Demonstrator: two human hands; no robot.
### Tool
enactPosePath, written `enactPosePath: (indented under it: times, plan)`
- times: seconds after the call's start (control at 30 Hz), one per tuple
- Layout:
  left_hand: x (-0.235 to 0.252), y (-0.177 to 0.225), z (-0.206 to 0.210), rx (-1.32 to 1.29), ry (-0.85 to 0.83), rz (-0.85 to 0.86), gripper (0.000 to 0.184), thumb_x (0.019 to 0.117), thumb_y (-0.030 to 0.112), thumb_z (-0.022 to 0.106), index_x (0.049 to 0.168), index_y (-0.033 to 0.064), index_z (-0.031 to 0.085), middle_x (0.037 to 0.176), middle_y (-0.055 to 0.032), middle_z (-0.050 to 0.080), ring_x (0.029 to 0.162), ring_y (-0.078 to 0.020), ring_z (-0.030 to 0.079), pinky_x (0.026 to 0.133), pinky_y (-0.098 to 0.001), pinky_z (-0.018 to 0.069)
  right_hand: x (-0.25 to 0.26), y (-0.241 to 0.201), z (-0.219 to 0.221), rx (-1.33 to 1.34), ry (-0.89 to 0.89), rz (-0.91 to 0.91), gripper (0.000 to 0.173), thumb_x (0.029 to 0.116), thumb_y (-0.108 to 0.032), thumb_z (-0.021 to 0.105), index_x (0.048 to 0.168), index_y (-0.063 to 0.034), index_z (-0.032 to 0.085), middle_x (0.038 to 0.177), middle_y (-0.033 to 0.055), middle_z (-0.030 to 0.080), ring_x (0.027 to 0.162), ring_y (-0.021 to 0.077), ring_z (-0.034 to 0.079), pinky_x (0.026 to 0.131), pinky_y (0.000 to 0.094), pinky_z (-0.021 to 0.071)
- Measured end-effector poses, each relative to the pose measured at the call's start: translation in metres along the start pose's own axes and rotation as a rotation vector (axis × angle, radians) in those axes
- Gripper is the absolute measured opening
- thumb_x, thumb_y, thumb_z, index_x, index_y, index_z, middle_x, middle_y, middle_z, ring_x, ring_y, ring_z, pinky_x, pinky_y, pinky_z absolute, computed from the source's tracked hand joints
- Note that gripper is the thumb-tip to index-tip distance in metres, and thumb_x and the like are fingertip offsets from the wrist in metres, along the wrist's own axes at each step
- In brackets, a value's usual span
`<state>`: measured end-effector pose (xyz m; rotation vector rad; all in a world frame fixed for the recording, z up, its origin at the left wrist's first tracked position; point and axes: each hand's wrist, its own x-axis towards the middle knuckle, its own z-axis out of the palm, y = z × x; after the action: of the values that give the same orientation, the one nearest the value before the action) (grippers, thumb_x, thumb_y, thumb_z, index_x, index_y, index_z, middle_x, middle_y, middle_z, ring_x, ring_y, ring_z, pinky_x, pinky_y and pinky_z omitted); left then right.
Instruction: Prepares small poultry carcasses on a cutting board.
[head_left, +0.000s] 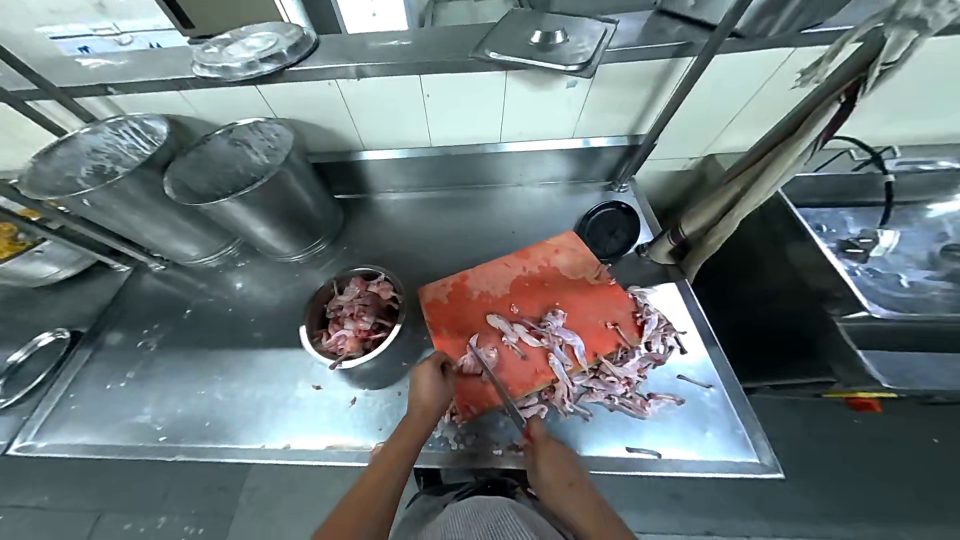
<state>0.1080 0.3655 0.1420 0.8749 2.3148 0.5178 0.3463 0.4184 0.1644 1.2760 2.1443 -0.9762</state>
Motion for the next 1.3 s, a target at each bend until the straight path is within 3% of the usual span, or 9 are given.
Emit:
enactPosePath:
  times: [0.13, 0.2, 0.4, 0.53, 0.7, 0.87, 1.0, 1.13, 1.3]
  plan:
    - [0.005, 0.015, -0.016, 0.212, -0.177, -0.031, 0.029, 0.1047, 0.023, 0.052, 0.123, 0.0098, 0.070, 0.121, -0.0128, 0.072, 0.118, -0.0284, 0.068, 0.104, -0.0510, 0.0525, -0.001, -0.003, -0.017, 0.021, -0.020, -0.031, 0.036, 0.1079, -0.033, 0.043, 0.137, -0.0122, 0.049, 0.102, 0.0162, 0.072, 0.097, 0.0353, 0.073, 0.084, 0.0547, 0.0575]
    - [0.001, 0.023, -0.021, 0.309, -0.226, -0.047, 0.031, 0.1053, 0.025, 0.050, 0.124, 0.0088, 0.069, 0.124, -0.0148, 0.070, 0.121, -0.0320, 0.066, 0.104, -0.0540, 0.0524, -0.007, -0.008, -0.021, 0.023, 0.008, -0.043, 0.037, 0.1082, -0.035, 0.042, 0.137, -0.0127, 0.048, 0.100, 0.0155, 0.072, 0.095, 0.0352, 0.073, 0.082, 0.0539, 0.0584]
    - [-0.013, 0.040, -0.031, 0.354, -0.283, -0.051, 0.033, 0.1053, 0.028, 0.048, 0.117, 0.0062, 0.070, 0.118, -0.0158, 0.072, 0.118, -0.0319, 0.067, 0.102, -0.0542, 0.0519, -0.011, -0.012, 0.007, 0.065, -0.058, -0.105, 0.041, 0.1070, -0.034, 0.045, 0.142, -0.0128, 0.047, 0.104, 0.0178, 0.071, 0.097, 0.0374, 0.073, 0.084, 0.0566, 0.0580]
    - [-0.012, 0.029, -0.028, 0.306, -0.310, -0.035, 0.032, 0.1035, 0.026, 0.050, 0.111, 0.0059, 0.073, 0.115, -0.0151, 0.073, 0.115, -0.0306, 0.068, 0.101, -0.0535, 0.0516, -0.007, -0.008, 0.023, 0.041, -0.036, -0.053, 0.039, 0.1078, -0.035, 0.042, 0.140, -0.0145, 0.048, 0.105, 0.0170, 0.072, 0.098, 0.0375, 0.073, 0.083, 0.0561, 0.0581]
    - [-0.009, 0.020, -0.024, 0.308, -0.308, -0.028, 0.030, 0.1042, 0.024, 0.050, 0.113, 0.0075, 0.073, 0.115, -0.0137, 0.073, 0.115, -0.0296, 0.068, 0.102, -0.0525, 0.0520, -0.003, -0.015, 0.026, -0.034, 0.025, -0.004, 0.039, 0.1075, -0.037, 0.039, 0.141, -0.0204, 0.049, 0.116, 0.0170, 0.069, 0.097, 0.0376, 0.072, 0.080, 0.0561, 0.0593]
    - [-0.007, 0.015, -0.024, 0.310, -0.290, -0.017, 0.029, 0.1036, 0.024, 0.051, 0.113, 0.0084, 0.073, 0.114, -0.0137, 0.073, 0.113, -0.0299, 0.069, 0.100, -0.0531, 0.0529, 0.008, -0.025, 0.022, 0.017, 0.065, -0.099, 0.041, 0.1077, -0.039, 0.039, 0.139, -0.0165, 0.050, 0.103, 0.0141, 0.071, 0.095, 0.0350, 0.073, 0.080, 0.0550, 0.0588]
    - [-0.008, 0.025, -0.025, 0.370, -0.299, -0.034, 0.029, 0.1043, 0.025, 0.050, 0.115, 0.0094, 0.072, 0.116, -0.0132, 0.073, 0.116, -0.0303, 0.068, 0.101, -0.0535, 0.0529, 0.003, -0.037, 0.015, -0.066, 0.067, -0.032, 0.039, 0.1086, -0.036, 0.037, 0.142, -0.0196, 0.048, 0.110, 0.0154, 0.070, 0.095, 0.0357, 0.073, 0.078, 0.0540, 0.0600]
    - [-0.010, 0.034, -0.023, 0.436, -0.318, -0.033, 0.029, 0.1040, 0.022, 0.049, 0.118, 0.0102, 0.072, 0.121, -0.0131, 0.072, 0.120, -0.0308, 0.066, 0.102, -0.0533, 0.0524, -0.011, -0.036, 0.012, -0.134, 0.047, 0.056, 0.041, 0.1080, -0.028, 0.039, 0.149, -0.0246, 0.045, 0.131, 0.0199, 0.062, 0.094, 0.0380, 0.073, 0.078, 0.0538, 0.0605]
    - [-0.011, 0.040, -0.019, 0.492, -0.310, -0.015, 0.029, 0.1024, 0.019, 0.050, 0.122, 0.0106, 0.070, 0.123, -0.0133, 0.071, 0.119, -0.0326, 0.066, 0.099, -0.0544, 0.0541, -0.012, -0.039, 0.011, -0.214, 0.087, 0.076, 0.052, 0.1045, -0.017, 0.046, 0.154, -0.0309, 0.041, 0.138, 0.0218, 0.056, 0.093, 0.0394, 0.072, 0.076, 0.0534, 0.0605]
